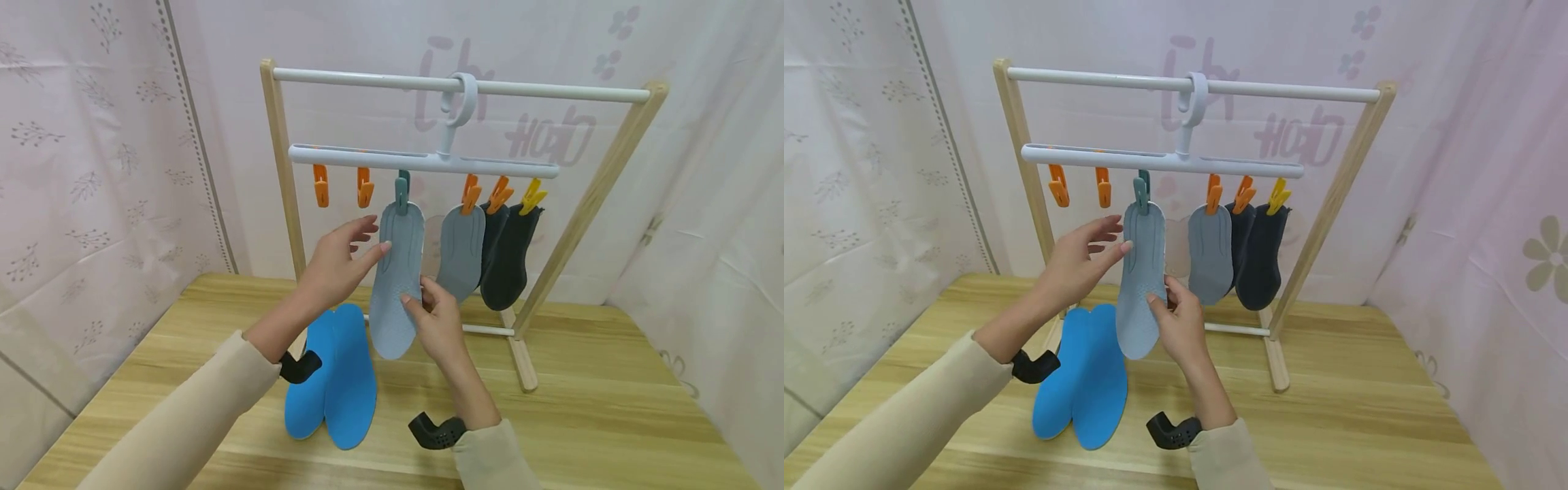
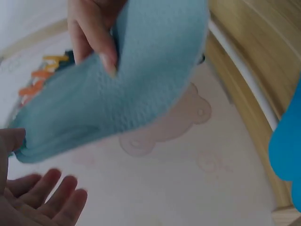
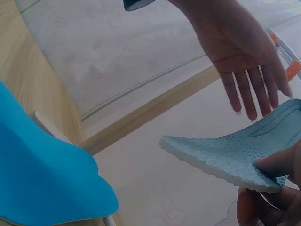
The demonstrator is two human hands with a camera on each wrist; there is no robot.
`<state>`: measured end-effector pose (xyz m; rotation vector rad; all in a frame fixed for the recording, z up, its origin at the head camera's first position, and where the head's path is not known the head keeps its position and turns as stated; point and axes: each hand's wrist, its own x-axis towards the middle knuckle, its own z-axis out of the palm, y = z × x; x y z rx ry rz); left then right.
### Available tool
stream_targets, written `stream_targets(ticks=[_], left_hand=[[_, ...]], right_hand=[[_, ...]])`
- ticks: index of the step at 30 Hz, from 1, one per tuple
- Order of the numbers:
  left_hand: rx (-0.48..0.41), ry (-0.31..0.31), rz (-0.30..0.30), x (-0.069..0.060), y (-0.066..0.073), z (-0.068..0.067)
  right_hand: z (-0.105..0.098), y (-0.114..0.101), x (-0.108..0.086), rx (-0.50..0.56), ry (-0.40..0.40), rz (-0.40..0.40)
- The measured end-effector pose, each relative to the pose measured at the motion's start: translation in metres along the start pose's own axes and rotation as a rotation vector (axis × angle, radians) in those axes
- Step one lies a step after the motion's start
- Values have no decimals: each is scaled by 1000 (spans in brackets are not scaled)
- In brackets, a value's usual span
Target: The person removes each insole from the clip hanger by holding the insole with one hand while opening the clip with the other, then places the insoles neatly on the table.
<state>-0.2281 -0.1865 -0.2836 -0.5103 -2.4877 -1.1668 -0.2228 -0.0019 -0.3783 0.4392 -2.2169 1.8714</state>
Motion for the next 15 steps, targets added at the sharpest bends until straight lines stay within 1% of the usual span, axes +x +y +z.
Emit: stream_targets(ticks=[2,4,6,11,15], left_hand=[[-11,5,21,0,5,3],[-41,3,28,1,11,4],[-81,-6,25,2,15,5],[-149,-23,5,6,24,7],[-184,-13,11,10,32,7]], right_hand=[[0,0,0,-6,4,-7],[-1,1,0,-18,8,-12],[-1,1,0,-32,8,-17],[-2,2,0,-49,-7,-26],[-1,3,1,-46,-11,-24]])
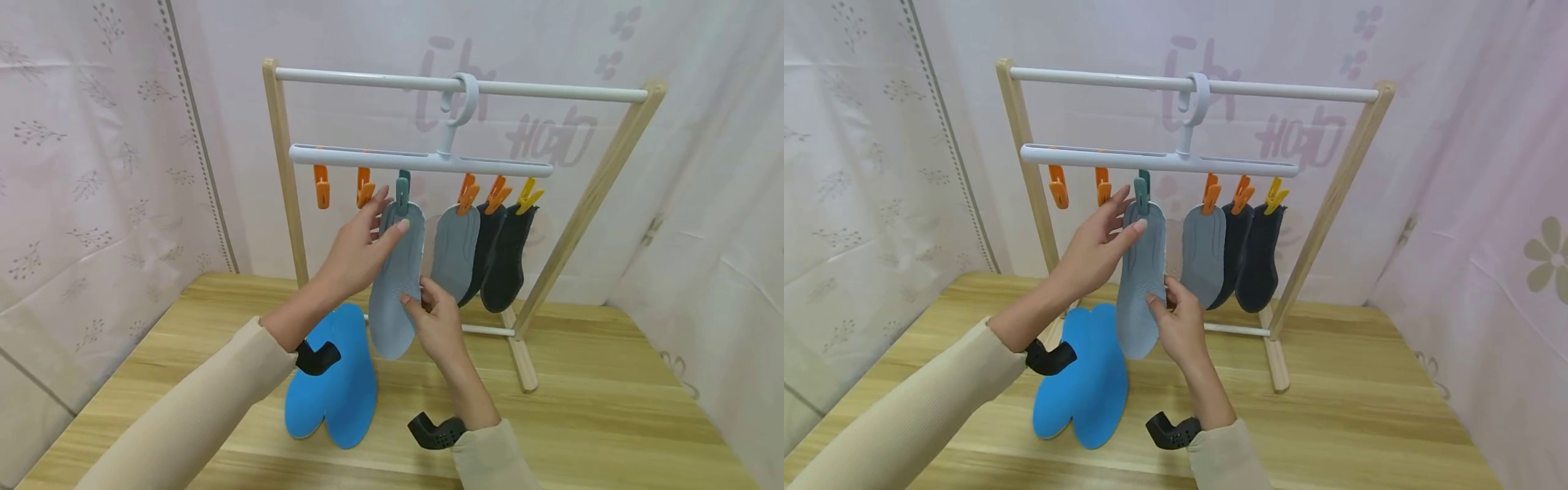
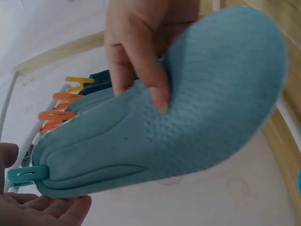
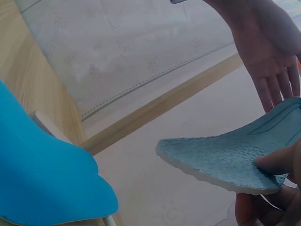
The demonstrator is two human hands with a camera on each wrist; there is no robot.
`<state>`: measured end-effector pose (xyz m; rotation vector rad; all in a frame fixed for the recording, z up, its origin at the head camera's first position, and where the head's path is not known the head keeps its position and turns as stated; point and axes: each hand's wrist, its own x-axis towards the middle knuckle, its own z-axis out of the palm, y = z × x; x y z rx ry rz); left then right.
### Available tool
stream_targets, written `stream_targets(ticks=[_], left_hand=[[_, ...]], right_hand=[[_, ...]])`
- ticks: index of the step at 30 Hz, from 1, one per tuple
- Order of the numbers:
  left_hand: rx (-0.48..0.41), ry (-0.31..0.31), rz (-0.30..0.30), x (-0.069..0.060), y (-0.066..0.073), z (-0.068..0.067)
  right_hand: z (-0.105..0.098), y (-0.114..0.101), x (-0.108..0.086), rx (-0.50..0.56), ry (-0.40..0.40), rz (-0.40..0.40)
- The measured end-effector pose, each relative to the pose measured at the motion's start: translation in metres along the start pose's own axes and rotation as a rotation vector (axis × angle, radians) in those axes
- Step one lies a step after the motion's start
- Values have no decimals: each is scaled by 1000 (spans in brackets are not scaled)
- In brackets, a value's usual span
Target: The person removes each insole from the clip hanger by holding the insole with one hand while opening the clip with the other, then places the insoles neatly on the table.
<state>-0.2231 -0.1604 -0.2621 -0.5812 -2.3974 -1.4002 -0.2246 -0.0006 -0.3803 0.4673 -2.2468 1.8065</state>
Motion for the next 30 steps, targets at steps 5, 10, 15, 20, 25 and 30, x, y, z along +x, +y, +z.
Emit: stream_targets(ticks=[5,10,15,20,25,30], left_hand=[[-23,21,27,9,10,0],[-17,33,53,19,20,1],[-47,33,30,28,23,3],[-70,48,13,36,17,4],[-86,76,21,41,9,5],[-126,98,18,45,10,6]], right_hand=[[1,0,1,-2,6,10],[0,-2,1,-12,6,16],[0,-2,1,-4,-1,13],[1,-2,1,18,-11,-4],[2,-1,0,17,-19,-14],[2,-1,0,7,-12,-28]])
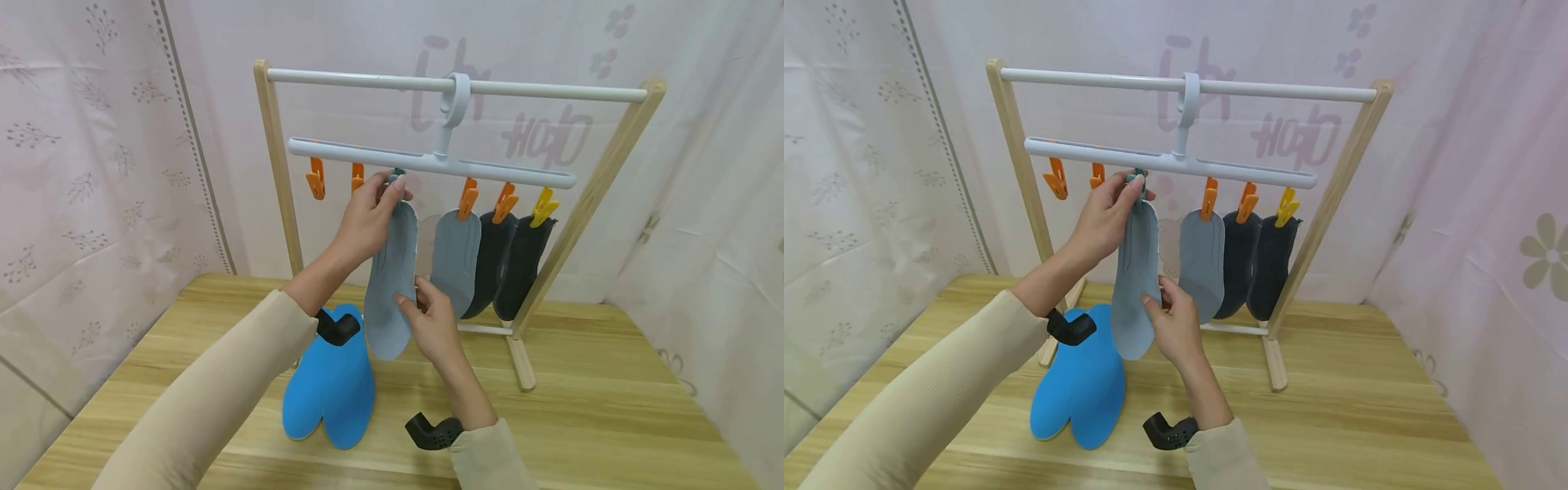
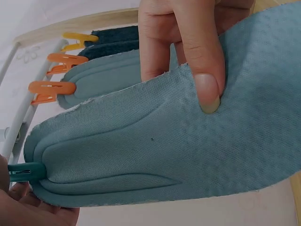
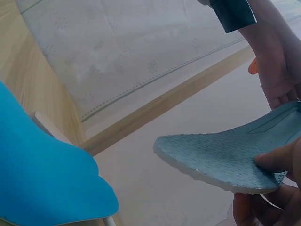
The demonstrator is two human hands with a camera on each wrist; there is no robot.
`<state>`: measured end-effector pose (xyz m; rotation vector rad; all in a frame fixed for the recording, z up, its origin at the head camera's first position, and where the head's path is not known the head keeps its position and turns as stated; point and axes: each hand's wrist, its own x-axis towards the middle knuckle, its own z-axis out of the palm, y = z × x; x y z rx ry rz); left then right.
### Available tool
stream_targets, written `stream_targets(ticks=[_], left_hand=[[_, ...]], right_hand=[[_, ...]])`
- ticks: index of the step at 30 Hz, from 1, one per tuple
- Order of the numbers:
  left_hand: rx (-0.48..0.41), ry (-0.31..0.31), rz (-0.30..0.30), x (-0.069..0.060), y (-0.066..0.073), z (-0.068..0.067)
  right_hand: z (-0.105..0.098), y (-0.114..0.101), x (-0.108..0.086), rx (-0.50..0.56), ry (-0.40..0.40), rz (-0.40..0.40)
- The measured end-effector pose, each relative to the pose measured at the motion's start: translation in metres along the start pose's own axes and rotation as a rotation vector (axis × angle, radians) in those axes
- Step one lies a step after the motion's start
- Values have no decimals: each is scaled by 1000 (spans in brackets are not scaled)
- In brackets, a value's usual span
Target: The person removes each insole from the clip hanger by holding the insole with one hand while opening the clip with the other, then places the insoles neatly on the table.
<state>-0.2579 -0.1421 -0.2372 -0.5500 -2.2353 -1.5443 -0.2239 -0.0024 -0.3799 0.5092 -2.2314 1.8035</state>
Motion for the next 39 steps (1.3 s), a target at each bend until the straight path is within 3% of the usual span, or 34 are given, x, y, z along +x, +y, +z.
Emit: stream_targets(ticks=[19,39], left_hand=[[-45,-1,12,3,3,3],[-58,22,-86,6,4,1]], right_hand=[[0,0,0,-6,-5,-15],[1,-2,0,22,-30,6]])
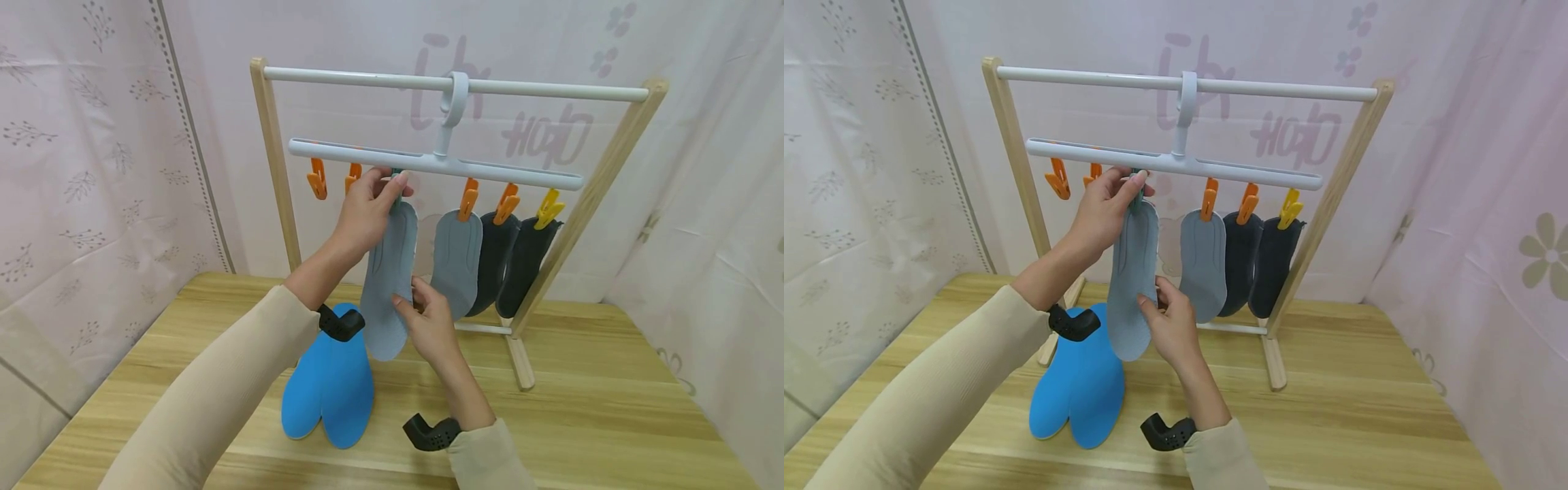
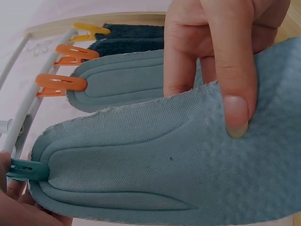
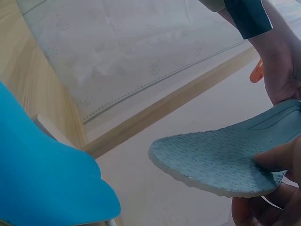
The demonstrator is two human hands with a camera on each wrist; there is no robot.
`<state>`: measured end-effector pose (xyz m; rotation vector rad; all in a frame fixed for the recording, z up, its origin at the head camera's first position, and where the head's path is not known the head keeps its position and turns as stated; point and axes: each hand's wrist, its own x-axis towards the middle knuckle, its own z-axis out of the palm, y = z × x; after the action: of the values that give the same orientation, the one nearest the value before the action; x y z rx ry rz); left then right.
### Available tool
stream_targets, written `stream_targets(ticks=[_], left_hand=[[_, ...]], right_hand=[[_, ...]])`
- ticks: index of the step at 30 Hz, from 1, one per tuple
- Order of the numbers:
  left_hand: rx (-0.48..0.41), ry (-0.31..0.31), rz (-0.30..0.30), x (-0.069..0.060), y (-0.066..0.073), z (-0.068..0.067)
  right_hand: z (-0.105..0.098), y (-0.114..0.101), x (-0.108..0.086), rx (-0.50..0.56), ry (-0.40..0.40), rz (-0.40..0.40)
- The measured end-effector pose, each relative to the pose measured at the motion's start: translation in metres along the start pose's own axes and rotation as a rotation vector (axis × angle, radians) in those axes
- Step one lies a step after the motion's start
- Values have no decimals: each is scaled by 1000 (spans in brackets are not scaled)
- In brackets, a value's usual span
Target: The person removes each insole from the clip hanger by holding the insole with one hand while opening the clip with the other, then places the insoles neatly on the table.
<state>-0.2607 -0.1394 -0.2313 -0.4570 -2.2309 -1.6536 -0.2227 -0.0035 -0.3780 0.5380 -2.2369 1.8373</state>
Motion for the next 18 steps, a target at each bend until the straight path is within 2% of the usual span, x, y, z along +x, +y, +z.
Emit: stream_targets(ticks=[18], left_hand=[[-64,19,-57,2,4,1]], right_hand=[[2,1,0,0,-10,2]])
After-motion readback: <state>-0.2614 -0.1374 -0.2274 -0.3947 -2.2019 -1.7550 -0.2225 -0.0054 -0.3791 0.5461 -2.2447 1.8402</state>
